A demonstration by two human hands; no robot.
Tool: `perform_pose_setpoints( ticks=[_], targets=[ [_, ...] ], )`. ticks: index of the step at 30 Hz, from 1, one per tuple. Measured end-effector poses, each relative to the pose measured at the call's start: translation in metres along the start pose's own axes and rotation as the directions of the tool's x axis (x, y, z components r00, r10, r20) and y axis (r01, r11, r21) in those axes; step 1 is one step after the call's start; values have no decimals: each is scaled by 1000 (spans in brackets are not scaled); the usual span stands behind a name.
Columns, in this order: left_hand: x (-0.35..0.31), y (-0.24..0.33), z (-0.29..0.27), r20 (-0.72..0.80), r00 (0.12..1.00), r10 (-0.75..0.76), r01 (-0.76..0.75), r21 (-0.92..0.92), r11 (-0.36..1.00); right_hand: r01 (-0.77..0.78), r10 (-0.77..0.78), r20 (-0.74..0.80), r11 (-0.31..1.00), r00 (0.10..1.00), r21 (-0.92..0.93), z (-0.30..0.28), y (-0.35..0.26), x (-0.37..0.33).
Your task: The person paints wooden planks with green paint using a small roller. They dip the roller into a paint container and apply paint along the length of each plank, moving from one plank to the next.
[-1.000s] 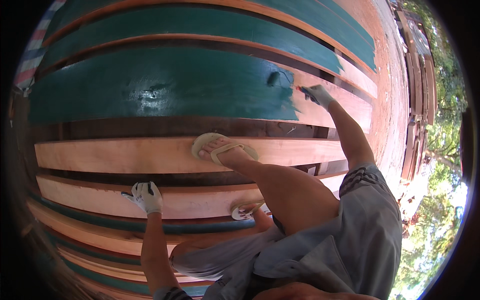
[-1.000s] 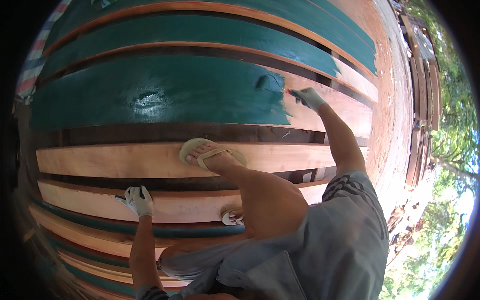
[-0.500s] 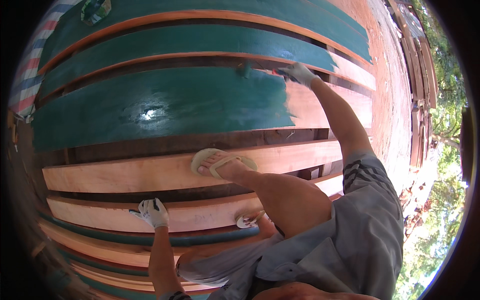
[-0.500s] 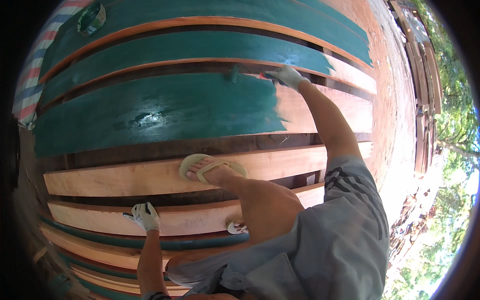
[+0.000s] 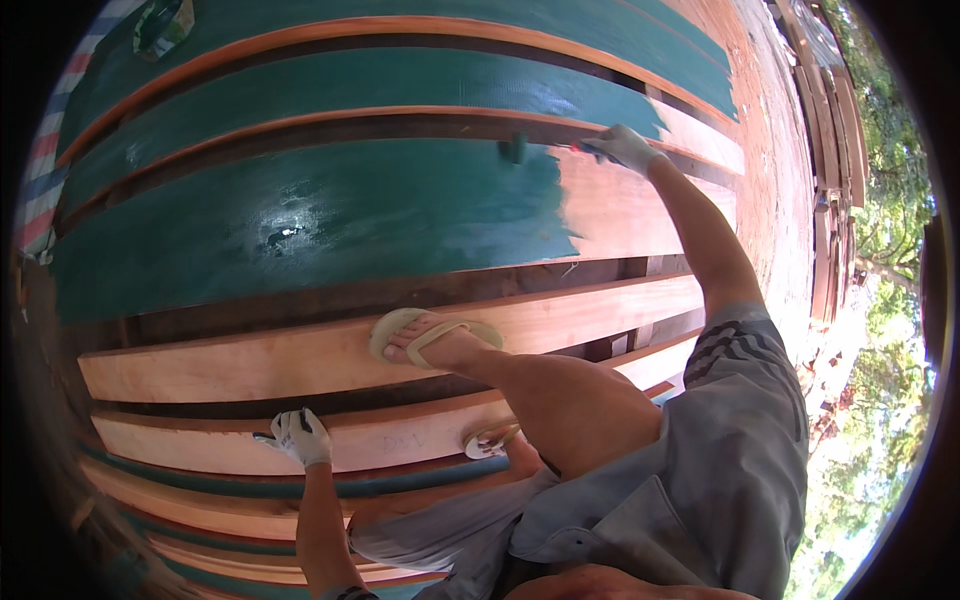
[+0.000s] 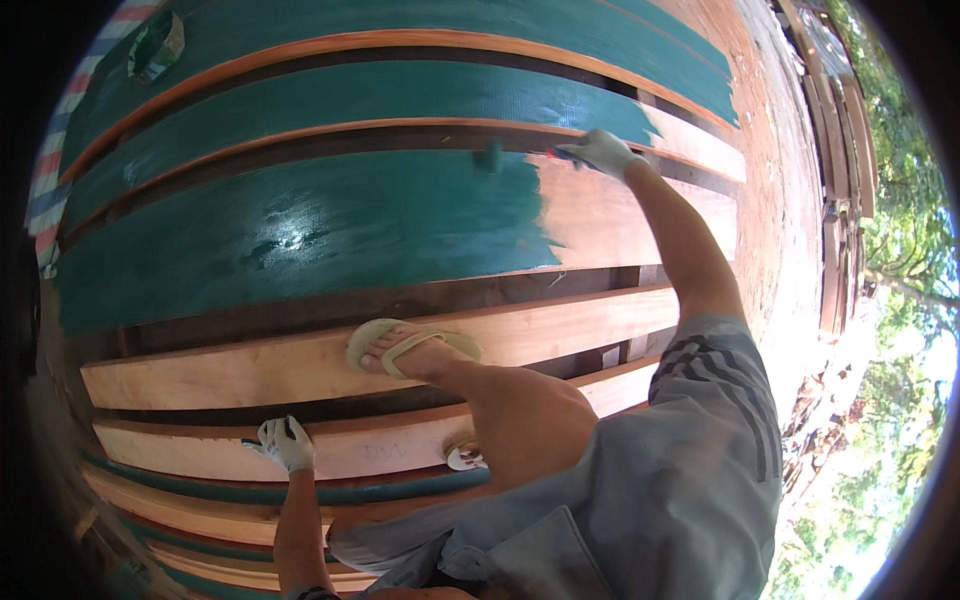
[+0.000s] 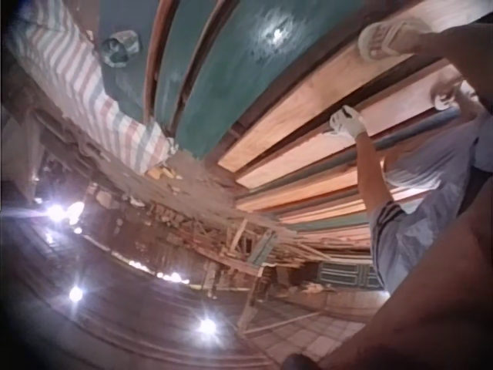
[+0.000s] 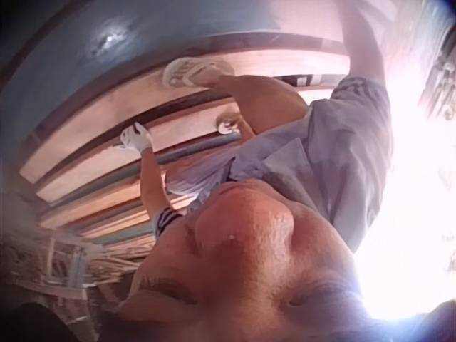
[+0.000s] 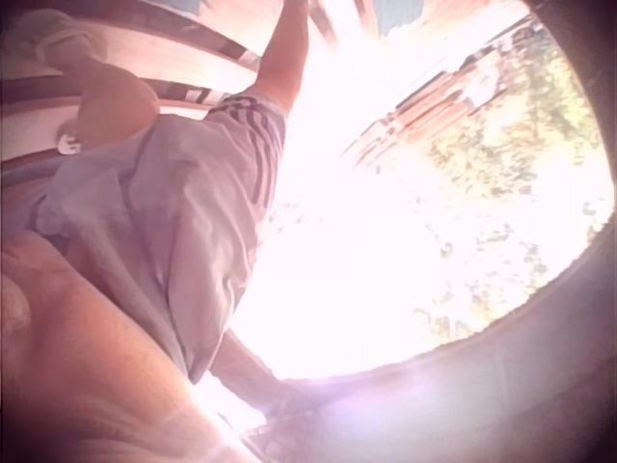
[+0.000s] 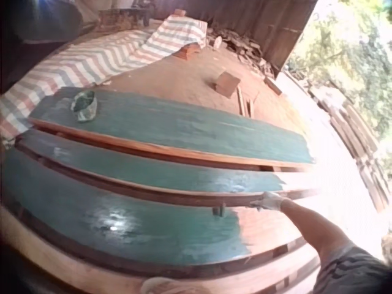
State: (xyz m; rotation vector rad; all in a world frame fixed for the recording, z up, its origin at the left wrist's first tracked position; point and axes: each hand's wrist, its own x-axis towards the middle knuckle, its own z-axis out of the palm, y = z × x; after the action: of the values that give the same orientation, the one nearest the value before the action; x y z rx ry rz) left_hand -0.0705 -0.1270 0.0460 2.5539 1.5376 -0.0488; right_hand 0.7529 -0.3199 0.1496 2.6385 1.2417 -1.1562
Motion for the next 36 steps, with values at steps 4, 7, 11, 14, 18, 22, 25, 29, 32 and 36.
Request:
perform_pose_setpoints(
  ticks=[4, 7, 11, 14, 18, 22, 25, 29, 32, 36],
  targets=[
    [0, 5, -6, 35, 999, -13, 14, -7, 1000, -246, 246, 1, 969, 969, 4, 14, -3, -6],
    [2, 2, -6, 43, 999, -15, 15, 13, 1000, -303, 303, -15, 951, 953, -56, 1, 32, -46],
    [-3, -8, 0, 13, 1000, -18, 18, 1, 1000, -395, 398, 9, 913, 917, -102, -7, 29, -80],
    [3, -1, -4, 25, 1000, 14, -15, 24, 1000, -263, 263, 39, 965, 964, 3, 31, 4, -83],
    [0, -4, -2, 14, 999, 31, -31, 25, 999, -158, 177, 57, 956, 982, -247, 88, -41, -83],
    [-6, 1, 1, 30, 1000, -4, 4, 1, 1000, -389, 397, -11, 892, 918, -230, 86, 9, -135],
    [-9, -9, 4, 6, 1000, 2, -2, -15, 1000, -527, 528, -19, 844, 849, -99, 72, 21, -164],
    [-6, -7, 2, 23, 1000, 16, -16, 13, 1000, -437, 438, -18, 898, 899, 58, 83, -24, -141],
    [-5, -8, 1, -47, 998, 41, -42, -15, 999, -263, 264, 7, 963, 965, -52, 101, -70, -102],
    [1, -5, -1, -8, 999, 42, -42, -5, 999, -250, 247, -37, 956, 968, -155, 127, -33, -113]
  ],
)
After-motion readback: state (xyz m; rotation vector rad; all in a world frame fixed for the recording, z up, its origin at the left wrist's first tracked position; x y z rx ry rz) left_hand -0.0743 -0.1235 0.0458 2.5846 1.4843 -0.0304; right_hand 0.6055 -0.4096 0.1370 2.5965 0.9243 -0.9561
